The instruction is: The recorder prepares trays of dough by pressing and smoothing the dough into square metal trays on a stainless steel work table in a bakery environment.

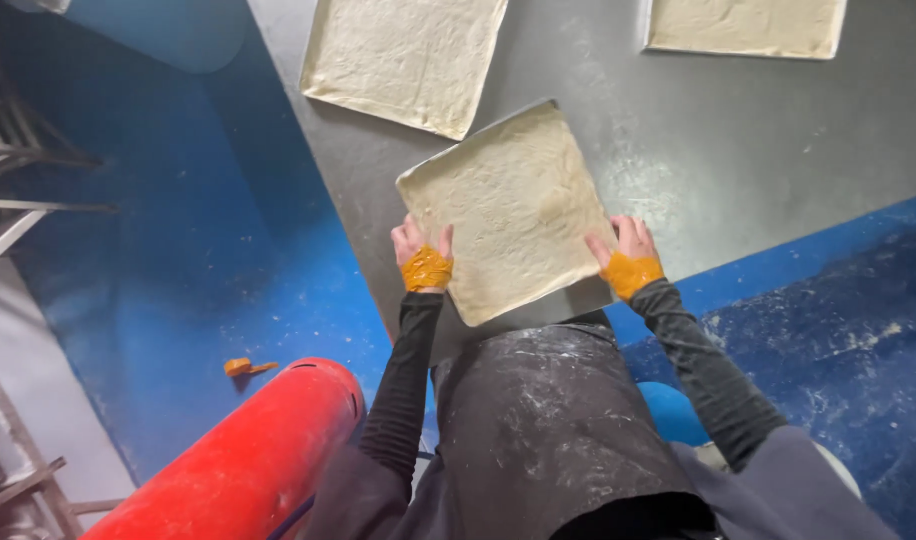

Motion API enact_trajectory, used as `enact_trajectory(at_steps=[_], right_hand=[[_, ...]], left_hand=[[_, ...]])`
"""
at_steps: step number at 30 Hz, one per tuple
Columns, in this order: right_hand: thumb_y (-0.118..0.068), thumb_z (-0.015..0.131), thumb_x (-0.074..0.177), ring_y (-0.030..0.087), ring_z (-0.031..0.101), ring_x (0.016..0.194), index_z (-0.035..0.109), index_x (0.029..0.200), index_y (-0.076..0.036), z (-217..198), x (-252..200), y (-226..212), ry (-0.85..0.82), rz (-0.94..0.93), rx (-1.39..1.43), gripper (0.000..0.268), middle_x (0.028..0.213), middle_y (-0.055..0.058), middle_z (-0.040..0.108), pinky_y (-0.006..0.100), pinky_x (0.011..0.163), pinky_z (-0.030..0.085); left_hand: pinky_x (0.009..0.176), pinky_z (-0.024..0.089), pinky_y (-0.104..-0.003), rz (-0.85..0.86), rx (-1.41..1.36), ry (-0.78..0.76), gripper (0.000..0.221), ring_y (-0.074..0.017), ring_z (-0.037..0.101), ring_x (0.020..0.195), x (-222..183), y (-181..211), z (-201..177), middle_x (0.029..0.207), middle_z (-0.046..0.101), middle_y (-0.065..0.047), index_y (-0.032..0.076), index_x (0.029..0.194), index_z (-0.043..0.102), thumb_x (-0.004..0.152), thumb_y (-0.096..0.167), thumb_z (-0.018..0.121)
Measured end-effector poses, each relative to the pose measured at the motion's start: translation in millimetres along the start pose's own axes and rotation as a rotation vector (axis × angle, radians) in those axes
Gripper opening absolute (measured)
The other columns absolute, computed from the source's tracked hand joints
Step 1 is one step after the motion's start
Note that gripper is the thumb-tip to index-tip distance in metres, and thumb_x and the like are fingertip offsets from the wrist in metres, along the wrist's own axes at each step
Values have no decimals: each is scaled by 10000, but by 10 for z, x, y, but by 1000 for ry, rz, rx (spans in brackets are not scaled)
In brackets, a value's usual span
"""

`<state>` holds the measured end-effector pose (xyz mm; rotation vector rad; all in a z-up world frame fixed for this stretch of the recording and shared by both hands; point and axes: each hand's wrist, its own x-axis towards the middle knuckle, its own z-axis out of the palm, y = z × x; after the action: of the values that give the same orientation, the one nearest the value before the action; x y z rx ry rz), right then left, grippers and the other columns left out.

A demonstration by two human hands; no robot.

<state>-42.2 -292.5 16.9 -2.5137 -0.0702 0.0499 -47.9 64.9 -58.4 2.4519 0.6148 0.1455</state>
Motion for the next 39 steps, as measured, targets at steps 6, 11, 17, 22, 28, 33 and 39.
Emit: enact_trajectory(at_steps=[6,11,17,22,28,33,39], right_hand=[[-520,641,942,330,666,1221,582,1425,-81,-181,-140,-535,-525,249,-25,656,1350,185,653,409,1090,523],[-569,634,881,432,237,1531,203,1604,25,283,-149,-501,-302,-557,-253,1030,1639,262,268,548,1217,258],[-666,524,877,357,60,1588,132,1625,-29,434,-78,-616,-579,-645,-305,1057,1711,190,80,535,1256,99],[-711,454,881,359,52,1579,134,1629,-33,550,68,-582,-516,-764,-341,1059,1707,192,94,541,1252,32],[-770,368,896,333,5,1571,121,1613,-17,709,198,-650,-597,-856,-239,1068,1696,184,74,536,1236,-18],[-770,329,924,340,23,1582,129,1625,3,791,220,-710,-597,-946,-229,1062,1713,186,75,522,1250,1],[-771,377,905,321,62,1595,190,1615,-7,773,120,-929,-592,-1000,-324,1059,1713,152,143,526,1264,43]], left_hand=[[805,567,-418,4,-396,4,372,-308,691,878,443,17,-372,973,668,-107,70,1165,669,874,295,734],[790,519,-446,180,-45,120,203,-352,643,897,271,-362,-320,912,660,-134,128,1039,764,838,138,738],[794,525,-412,214,-188,92,376,-318,661,878,166,-474,-336,915,667,-103,165,1141,780,832,4,639],[751,540,-403,169,-225,131,297,-301,692,840,215,-352,-343,896,701,-82,176,1064,791,840,23,672],[695,545,-404,153,-273,85,203,-312,699,773,348,-358,-386,823,683,-100,157,973,785,847,30,687],[703,540,-417,218,-273,109,252,-334,690,801,373,-327,-348,848,692,-103,156,983,768,805,3,678],[697,547,-417,227,-262,147,239,-321,695,797,374,-366,-335,854,701,-85,165,972,759,800,19,680]])
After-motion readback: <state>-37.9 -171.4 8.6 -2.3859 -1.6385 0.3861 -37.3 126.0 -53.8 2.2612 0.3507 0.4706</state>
